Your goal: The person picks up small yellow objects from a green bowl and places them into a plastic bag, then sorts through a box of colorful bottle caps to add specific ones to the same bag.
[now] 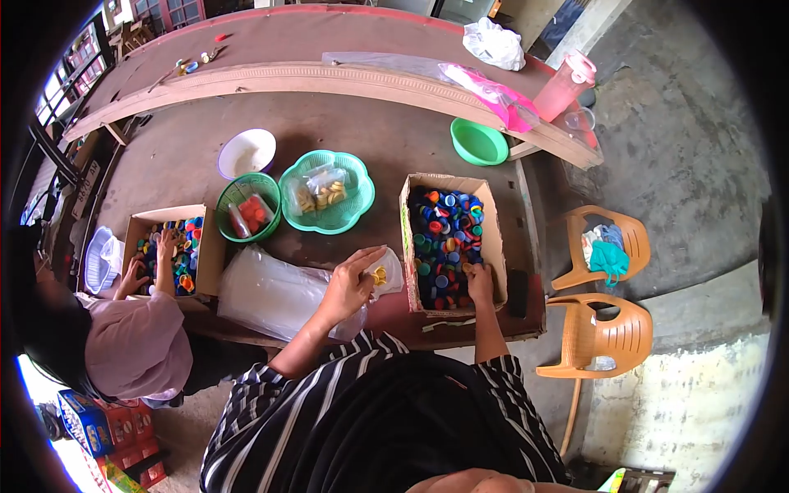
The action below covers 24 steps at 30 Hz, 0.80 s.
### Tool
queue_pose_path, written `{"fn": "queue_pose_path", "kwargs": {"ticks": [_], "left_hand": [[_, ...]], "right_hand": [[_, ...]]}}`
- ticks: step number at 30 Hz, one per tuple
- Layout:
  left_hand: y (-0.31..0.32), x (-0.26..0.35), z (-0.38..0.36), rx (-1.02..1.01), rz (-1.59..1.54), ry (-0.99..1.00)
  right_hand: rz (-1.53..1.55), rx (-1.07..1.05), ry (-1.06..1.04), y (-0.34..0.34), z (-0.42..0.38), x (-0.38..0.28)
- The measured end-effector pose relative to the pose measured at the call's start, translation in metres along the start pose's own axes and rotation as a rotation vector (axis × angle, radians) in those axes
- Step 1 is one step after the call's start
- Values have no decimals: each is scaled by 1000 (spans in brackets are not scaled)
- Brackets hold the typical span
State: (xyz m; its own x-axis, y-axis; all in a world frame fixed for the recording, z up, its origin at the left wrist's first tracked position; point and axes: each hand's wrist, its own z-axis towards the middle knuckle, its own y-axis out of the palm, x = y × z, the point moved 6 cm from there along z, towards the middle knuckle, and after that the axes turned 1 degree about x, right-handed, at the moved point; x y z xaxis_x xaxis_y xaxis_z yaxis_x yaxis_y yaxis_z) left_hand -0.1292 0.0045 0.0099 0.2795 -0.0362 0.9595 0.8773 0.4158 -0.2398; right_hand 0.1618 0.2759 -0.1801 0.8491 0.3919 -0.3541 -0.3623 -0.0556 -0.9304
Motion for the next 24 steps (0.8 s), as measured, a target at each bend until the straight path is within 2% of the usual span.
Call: {"fn": "queue_pose_path", "kwargs": {"ticks": [3,6,9,12,15,18,21,24], "left_hand": [[4,0,7,10,10,127],[5,6,9,17,75,180],[7,3,7,-14,23,93],[7,2,7,-20,36,98],[6,5,7,-53,-1,2],[6,0,5,-14,-35,6],[4,-5,5,50,46,134],[5,-6,4,65,38,114]], "right_hand": [[118,113,20,-10,-1,1],[97,91,-37,-14,4,-11],[-14,-32,-105,-8,5,-27],[-118,-137,-62,-2,18,-30],[-154,-193,-89,5,23,-31],[-96,-151,-70,16,26,-27],[59,-143,-203,18,24,-25],[348,-148,-150,5,12,-23]]}}
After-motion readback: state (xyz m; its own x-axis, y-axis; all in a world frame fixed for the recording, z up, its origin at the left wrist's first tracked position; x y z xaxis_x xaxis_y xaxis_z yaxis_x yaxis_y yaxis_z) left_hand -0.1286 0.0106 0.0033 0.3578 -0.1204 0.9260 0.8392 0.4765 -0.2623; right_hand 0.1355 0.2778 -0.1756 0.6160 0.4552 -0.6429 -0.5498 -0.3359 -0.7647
